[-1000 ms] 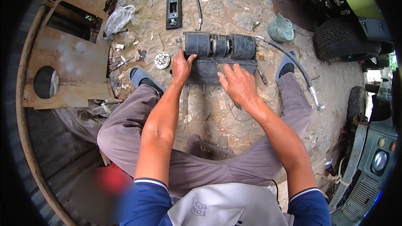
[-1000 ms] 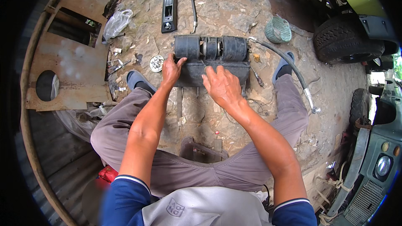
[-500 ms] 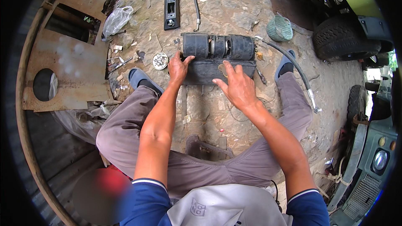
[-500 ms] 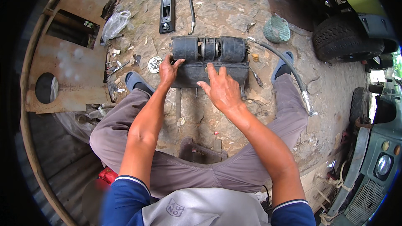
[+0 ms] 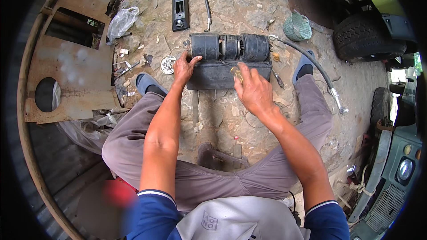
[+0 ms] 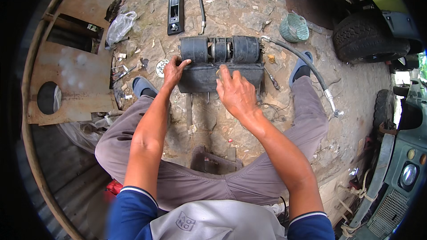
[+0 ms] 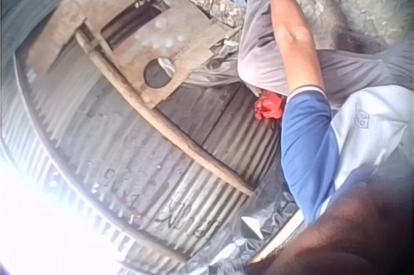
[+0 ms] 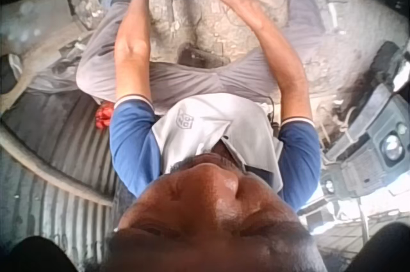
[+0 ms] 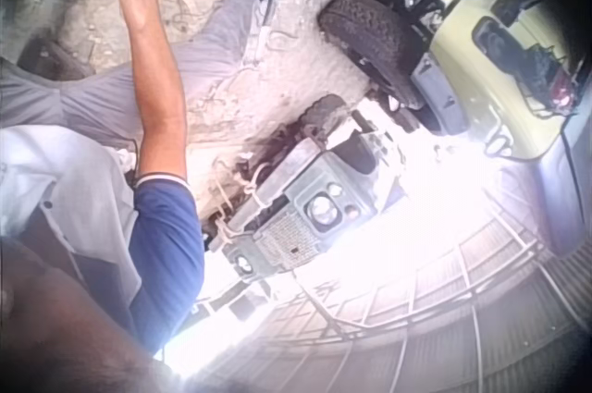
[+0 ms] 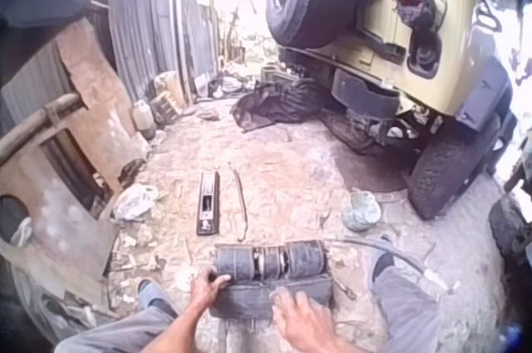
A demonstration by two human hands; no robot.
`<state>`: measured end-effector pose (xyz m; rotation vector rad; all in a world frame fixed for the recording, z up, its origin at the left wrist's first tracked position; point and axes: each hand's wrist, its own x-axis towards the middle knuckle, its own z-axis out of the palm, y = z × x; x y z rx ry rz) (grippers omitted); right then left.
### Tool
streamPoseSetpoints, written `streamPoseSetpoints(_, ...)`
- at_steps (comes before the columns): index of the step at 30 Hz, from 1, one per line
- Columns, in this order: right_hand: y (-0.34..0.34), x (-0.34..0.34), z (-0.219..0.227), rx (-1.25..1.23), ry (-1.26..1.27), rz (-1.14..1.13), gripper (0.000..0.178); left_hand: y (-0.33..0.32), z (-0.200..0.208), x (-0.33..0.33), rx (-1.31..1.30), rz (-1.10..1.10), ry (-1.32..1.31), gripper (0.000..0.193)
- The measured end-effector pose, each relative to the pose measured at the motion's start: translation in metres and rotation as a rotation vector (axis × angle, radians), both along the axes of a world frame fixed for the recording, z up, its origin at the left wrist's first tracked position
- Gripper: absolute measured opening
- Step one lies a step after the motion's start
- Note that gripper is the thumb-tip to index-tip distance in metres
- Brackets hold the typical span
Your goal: The person uses a screwdriver to disassemble parts of a black plastic blower assembly, removing screws and prying off a small circular component by hand.
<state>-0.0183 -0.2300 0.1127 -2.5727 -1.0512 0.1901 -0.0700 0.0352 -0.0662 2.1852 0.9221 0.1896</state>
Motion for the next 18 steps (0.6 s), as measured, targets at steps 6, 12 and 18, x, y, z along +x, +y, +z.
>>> streamPoseSetpoints(6, 0.010, 0.004, 0.005, -0.056, 0.110, -0.022, 0.030, -0.001, -0.001, -0.001, 0.016, -0.002, 0.021, 0.063)
streamPoseSetpoints(12, 0.001, 0.001, -0.008, 0.196, -0.115, 0.126, 0.031, -0.003, 0.000, 0.001, 0.041, -0.011, -0.020, 0.066)
streamPoseSetpoints(18, 0.001, -0.017, -0.003, -0.148, 0.311, -0.131, 0.045, -0.006, 0.005, -0.002, -0.007, 0.001, -0.032, 0.065)
